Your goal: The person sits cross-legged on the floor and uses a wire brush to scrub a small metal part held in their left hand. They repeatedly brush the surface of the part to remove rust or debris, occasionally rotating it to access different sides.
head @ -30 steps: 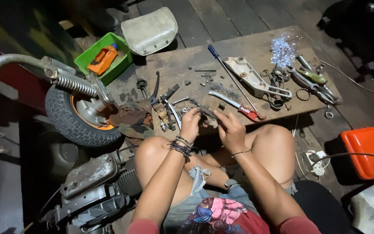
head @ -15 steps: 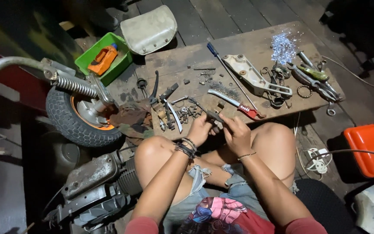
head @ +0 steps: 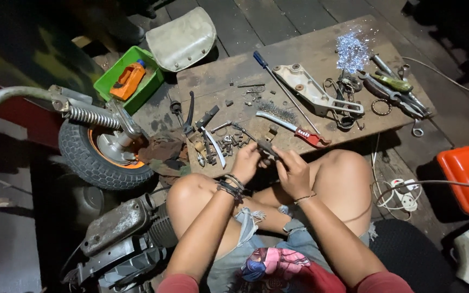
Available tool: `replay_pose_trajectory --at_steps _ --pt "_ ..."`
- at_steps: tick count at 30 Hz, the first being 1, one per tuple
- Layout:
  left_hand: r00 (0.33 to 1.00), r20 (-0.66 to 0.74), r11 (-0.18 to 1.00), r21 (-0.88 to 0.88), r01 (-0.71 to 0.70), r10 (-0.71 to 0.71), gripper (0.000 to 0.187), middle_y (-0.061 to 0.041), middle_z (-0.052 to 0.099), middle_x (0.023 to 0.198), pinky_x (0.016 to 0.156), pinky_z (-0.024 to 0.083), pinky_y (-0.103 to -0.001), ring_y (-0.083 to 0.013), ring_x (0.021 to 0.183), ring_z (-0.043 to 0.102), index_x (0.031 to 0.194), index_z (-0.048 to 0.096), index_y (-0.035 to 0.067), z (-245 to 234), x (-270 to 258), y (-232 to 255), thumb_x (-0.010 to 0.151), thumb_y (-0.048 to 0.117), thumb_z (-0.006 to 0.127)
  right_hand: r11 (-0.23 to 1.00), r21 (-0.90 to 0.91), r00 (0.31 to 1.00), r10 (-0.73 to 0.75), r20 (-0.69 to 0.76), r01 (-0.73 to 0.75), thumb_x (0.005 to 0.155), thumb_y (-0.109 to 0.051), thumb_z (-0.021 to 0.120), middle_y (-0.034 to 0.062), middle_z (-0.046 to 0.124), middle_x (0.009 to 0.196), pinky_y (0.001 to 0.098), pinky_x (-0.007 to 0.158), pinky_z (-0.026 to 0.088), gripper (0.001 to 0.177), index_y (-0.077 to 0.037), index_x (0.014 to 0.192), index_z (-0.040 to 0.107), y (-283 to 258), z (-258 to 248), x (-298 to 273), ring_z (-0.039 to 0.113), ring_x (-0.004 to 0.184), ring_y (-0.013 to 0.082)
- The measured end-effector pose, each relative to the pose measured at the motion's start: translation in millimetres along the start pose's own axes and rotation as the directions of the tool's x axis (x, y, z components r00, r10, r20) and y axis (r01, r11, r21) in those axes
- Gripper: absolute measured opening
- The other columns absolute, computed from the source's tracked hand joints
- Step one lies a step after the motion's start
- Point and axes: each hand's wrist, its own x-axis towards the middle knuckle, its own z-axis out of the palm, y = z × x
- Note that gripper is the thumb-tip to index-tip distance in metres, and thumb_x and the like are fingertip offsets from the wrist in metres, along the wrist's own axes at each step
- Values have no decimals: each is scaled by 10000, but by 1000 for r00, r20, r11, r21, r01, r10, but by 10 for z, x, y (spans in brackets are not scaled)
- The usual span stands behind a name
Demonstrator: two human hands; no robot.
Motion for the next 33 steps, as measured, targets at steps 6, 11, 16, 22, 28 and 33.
replay_pose_trajectory --at_steps 6,11,16,22,28,33 --pt "999 19 998 54 27 -28 195 -154 681 661 541 546 -270 -206 582 686 1037 656 5 50 -41 -124 959 2 476 1000 15 1000 -5 -6 5 881 5 674 93 699 902 416 762 583 361 -101 1216 760 -13 56 -8 709 845 327" --pt "1000 -5 998 65 24 -23 215 -107 680 665 548 544 -250 -165 586 681 1031 673 36 22 12 -3 957 18 472 1000 11 1000 -4 -5 4 887 11 657 101 704 899 418 763 582 367 -92 1225 756 -38 19 13 711 839 329" --pt "998 -12 973 224 63 -61 213 -115 694 610 508 541 -270 -179 561 693 954 722 55 29 -9 -113 941 45 510 1000 4 1000 -22 13 22 869 -1 680 100 704 900 433 749 587 381 -99 1229 758 70 112 -57 713 839 342" --pt "999 -42 996 94 -6 10 289 -114 693 677 561 547 -246 -160 592 682 1068 705 52 27 -19 114 959 14 439 1000 5 1000 -2 -15 2 891 12 658 129 706 907 445 755 584 375 -88 1239 753 -10 83 -25 714 841 365" --pt "998 -16 985 160 55 -53 217 -147 687 613 507 533 -259 -195 548 687 950 711 27 60 -66 -34 956 28 494 1000 23 999 11 40 -12 874 2 660 106 685 860 435 746 580 429 -117 1278 743 -11 70 -82 705 824 346" --pt "998 -67 1000 -4 -1 1 227 -128 668 680 555 539 -256 -167 585 674 1072 662 16 -62 34 -31 981 42 455 997 48 997 50 50 -53 896 -8 649 127 690 849 445 720 579 379 -95 1252 746 -49 23 -46 703 804 373"
